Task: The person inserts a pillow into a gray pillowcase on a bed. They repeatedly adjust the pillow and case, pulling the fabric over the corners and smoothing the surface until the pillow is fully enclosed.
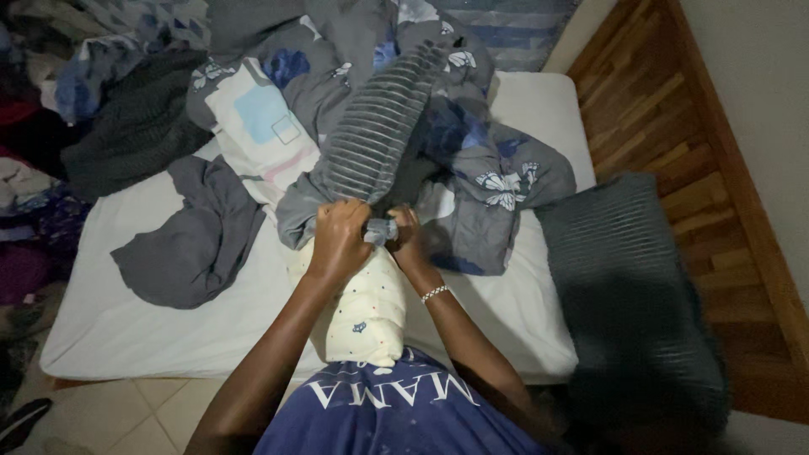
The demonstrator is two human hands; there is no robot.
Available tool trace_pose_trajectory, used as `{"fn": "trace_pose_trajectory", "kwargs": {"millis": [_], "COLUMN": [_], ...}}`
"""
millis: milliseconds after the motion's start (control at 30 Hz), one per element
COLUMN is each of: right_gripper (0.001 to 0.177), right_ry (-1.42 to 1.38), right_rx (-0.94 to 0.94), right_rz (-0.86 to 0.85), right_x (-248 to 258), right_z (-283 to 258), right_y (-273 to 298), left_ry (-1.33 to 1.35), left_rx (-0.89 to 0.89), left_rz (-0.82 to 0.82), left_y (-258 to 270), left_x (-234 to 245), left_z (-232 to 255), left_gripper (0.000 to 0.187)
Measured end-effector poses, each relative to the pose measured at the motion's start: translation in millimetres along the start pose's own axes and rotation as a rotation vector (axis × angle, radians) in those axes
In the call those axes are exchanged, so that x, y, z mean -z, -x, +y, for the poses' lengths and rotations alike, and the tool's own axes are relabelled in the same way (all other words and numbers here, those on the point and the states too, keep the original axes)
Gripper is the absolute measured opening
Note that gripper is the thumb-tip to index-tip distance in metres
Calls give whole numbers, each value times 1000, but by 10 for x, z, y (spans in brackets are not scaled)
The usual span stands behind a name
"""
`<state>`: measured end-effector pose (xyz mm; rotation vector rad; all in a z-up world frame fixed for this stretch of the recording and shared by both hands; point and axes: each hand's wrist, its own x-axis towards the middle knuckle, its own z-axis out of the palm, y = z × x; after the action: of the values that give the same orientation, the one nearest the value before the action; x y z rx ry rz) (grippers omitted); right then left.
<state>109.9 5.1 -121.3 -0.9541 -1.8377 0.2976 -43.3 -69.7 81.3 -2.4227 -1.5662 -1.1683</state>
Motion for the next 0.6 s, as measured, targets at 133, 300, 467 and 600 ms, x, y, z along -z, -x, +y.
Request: {"fn": "trace_pose_trajectory", "kwargs": {"millis": [133, 300, 467, 600], "right_gripper": [30, 37, 12, 22], "right_ry": [136, 315, 290, 167], "right_rx": [-151, -89, -153, -87], "right_rz": [-146, -194, -297, -138], "right_x": [-294, -485, -399, -254], "right_z": [346, 387, 155, -43], "right_y": [63, 103, 124, 80], "left_ry": [17, 16, 43, 96], "left_rx": [49, 70, 181, 226], "left_rz": [18, 63, 107, 216], "left_y": [40, 190, 362, 518], "left_x": [56, 82, 68, 144], "left_z": [21, -85, -252, -396], "left_gripper": [19, 22, 24, 29]}}
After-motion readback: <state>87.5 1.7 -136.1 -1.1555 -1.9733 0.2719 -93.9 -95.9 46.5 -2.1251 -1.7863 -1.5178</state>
